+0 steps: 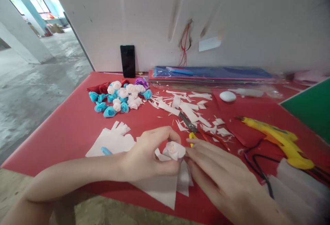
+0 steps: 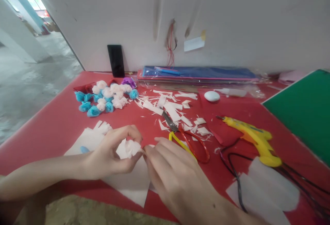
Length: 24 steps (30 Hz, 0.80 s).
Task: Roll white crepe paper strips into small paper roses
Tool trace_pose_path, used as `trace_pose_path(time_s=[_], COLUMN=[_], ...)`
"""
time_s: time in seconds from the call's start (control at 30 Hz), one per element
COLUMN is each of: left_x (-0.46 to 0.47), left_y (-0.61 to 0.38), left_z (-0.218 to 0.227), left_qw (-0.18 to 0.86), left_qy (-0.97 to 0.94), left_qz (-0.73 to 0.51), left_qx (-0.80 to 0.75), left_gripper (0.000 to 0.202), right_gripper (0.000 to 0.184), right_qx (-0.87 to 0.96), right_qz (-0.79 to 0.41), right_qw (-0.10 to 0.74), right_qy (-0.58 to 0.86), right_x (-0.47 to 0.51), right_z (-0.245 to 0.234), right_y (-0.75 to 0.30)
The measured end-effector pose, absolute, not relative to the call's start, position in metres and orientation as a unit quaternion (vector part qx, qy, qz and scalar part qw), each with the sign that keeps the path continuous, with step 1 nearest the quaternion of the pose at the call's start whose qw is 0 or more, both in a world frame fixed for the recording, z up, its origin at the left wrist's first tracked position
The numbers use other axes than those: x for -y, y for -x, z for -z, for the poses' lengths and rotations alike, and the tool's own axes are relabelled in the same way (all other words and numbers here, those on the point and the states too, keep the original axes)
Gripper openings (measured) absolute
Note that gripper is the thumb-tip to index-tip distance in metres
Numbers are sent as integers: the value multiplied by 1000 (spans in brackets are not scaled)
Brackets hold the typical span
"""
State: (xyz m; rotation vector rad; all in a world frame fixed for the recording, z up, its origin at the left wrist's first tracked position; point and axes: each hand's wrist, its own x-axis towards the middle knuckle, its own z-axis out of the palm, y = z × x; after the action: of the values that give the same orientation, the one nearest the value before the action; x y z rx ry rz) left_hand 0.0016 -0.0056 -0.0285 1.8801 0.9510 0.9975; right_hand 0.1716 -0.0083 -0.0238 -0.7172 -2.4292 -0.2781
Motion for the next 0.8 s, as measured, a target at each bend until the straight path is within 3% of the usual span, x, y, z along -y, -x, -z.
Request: trace_pose_path(time_s=[0.13, 0.37, 0.53, 0.8], left_x=[8, 7, 5, -2], left_y=[-3, -7, -7, -2], left_z=[31, 34, 30, 20], left_qw=[405, 468, 493, 603], left_qy=[-721, -665, -650, -626], left_qz=[-396, -410, -408, -373], left_qx=[-398, -413, -411, -324], left_gripper=[15, 14, 14, 31], right_gripper=[40, 41, 37, 36], right_qx=[902, 901, 893, 903], right_qz=[148, 221, 146, 77], right_qw=[306, 258, 307, 300], right_qy=[266, 271, 294, 299], right_x=[10, 11, 9, 7], right_z=[28, 30, 30, 25], right_y=[-170, -171, -171, -178])
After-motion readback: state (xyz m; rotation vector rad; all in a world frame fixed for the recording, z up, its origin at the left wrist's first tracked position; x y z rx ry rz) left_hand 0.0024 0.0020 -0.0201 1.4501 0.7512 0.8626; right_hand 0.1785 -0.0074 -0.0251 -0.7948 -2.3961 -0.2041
